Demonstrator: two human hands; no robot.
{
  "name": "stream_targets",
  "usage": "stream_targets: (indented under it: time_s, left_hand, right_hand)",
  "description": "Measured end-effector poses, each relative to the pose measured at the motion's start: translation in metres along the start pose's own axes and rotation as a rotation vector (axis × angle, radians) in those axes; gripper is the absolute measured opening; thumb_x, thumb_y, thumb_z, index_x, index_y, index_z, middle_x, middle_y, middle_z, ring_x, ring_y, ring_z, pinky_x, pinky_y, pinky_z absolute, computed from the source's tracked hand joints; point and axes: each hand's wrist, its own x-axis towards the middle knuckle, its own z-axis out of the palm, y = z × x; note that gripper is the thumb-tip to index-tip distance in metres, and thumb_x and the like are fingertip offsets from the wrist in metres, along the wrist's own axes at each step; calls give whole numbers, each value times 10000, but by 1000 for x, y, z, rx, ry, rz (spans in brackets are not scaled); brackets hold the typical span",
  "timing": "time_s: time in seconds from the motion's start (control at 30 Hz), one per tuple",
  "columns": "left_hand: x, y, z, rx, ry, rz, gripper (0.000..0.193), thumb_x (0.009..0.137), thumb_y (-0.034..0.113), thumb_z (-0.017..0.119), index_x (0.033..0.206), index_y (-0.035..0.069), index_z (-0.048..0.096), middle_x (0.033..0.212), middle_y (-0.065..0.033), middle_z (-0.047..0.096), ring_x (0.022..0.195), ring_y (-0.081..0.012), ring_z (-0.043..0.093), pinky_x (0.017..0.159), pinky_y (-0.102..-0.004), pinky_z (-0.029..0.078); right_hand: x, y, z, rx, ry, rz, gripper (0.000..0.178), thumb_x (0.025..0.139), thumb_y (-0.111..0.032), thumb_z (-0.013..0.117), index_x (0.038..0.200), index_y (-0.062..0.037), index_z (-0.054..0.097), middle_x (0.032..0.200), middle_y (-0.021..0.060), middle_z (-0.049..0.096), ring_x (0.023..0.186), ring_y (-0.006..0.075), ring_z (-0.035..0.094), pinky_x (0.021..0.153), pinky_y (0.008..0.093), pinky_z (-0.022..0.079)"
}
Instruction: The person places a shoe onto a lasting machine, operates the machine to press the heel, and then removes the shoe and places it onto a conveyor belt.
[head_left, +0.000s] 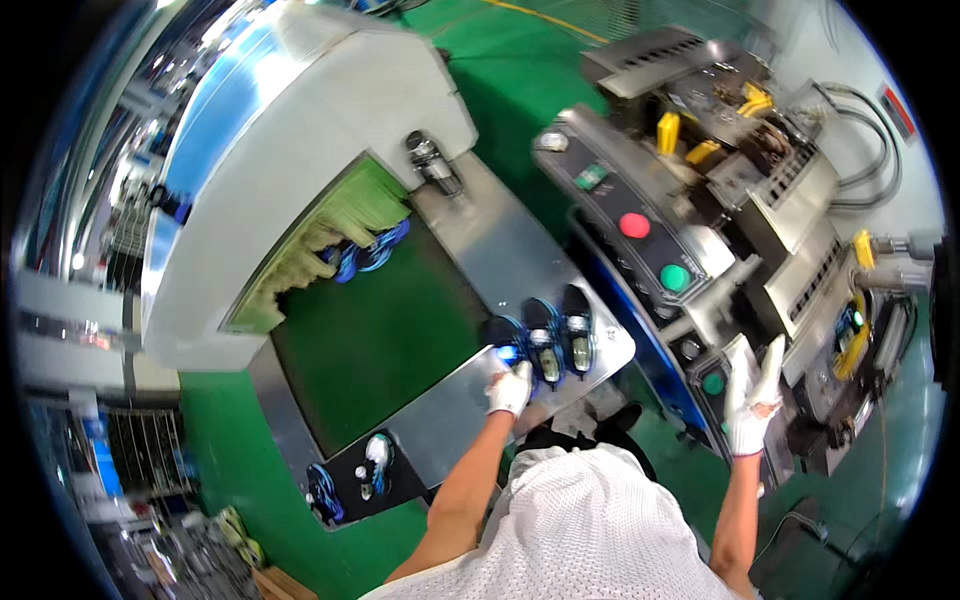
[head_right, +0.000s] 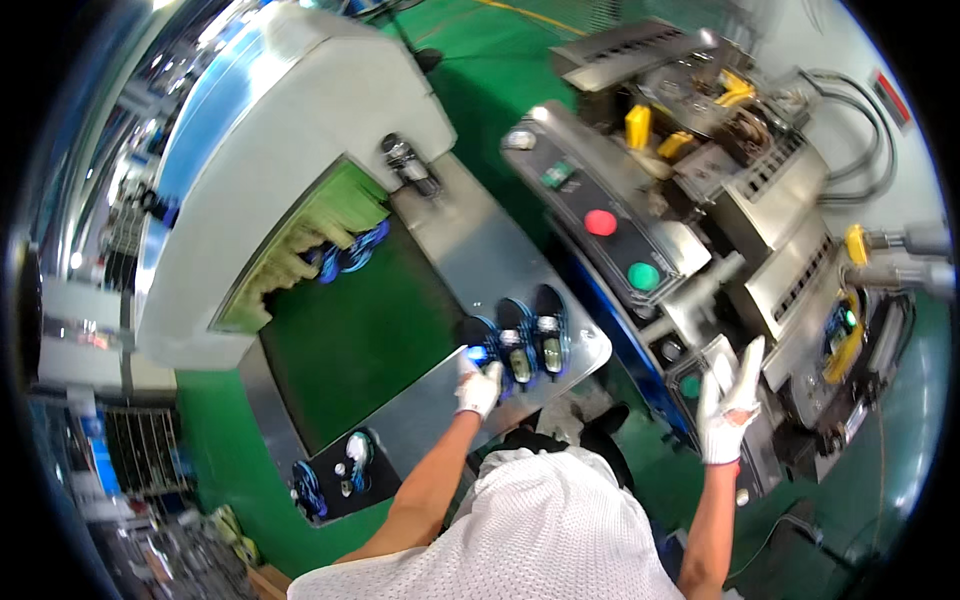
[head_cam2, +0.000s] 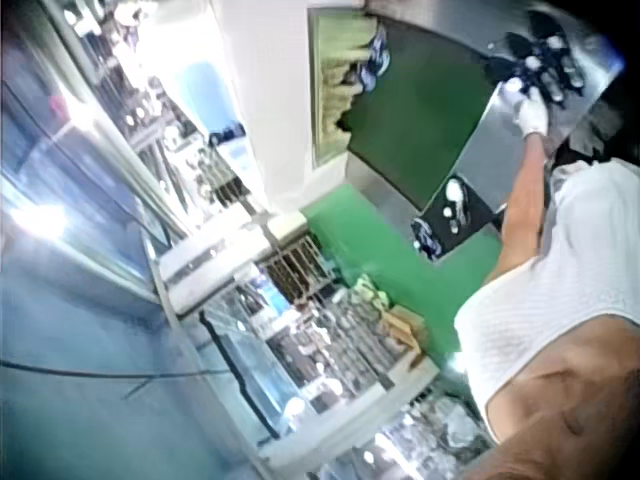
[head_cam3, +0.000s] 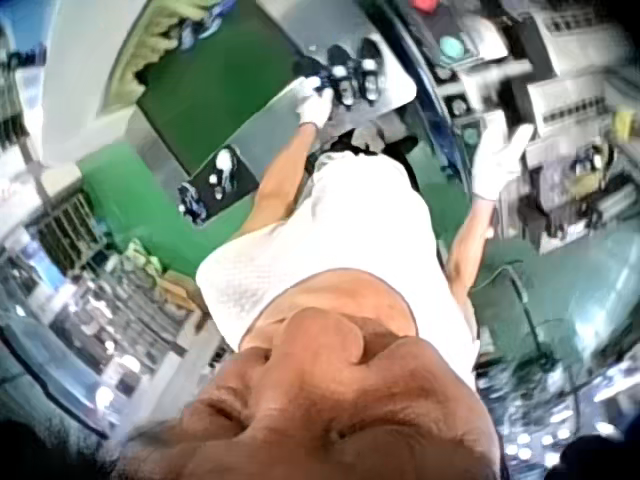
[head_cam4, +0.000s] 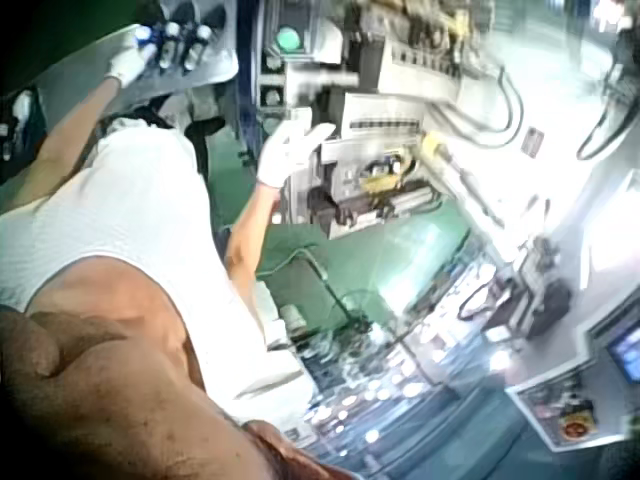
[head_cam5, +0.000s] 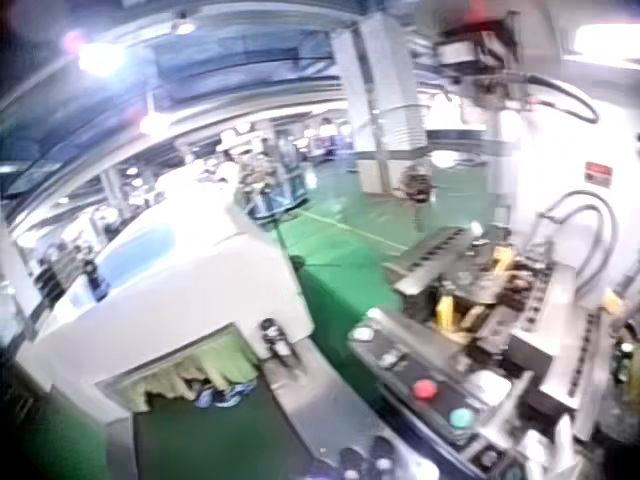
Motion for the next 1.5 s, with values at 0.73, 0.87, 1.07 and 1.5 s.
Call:
stream_targets:
  time_s: [0.73,0.87,1.07,1.5]
  left_hand:
    - [447,-71,-287,113,162,333,715,790,309,780,1418,86,520,1361,-219,606,1273,-393,563,1070,-448,453]
    - [453,-102,-240,200,354,313,803,740,514,828,1384,111,567,1303,-173,655,1177,-364,632,964,-471,495]
    - [357,-81,-195,-187,367,254,672,689,403,896,1206,62,635,1134,-164,687,1085,-362,654,905,-482,521]
    - [81,14,-235,210,-576,1082,560,764,472,811,1150,99,648,1158,-127,669,1111,-332,644,927,-479,498]
  right_hand:
    - [-207,-6,2,-799,-743,597,645,858,-382,710,1387,-42,568,1379,265,556,1283,423,512,1096,455,418]
    - [-212,10,5,-716,-826,785,845,838,-393,786,1454,77,450,1325,246,634,1230,335,602,1039,386,476]
    - [-138,-44,88,-665,-789,570,709,800,-278,787,1387,32,538,1343,241,626,1215,387,619,1051,442,478]
    - [5,-277,221,124,-1253,-413,936,770,-446,792,1458,59,408,1358,308,557,1278,404,568,1087,402,463]
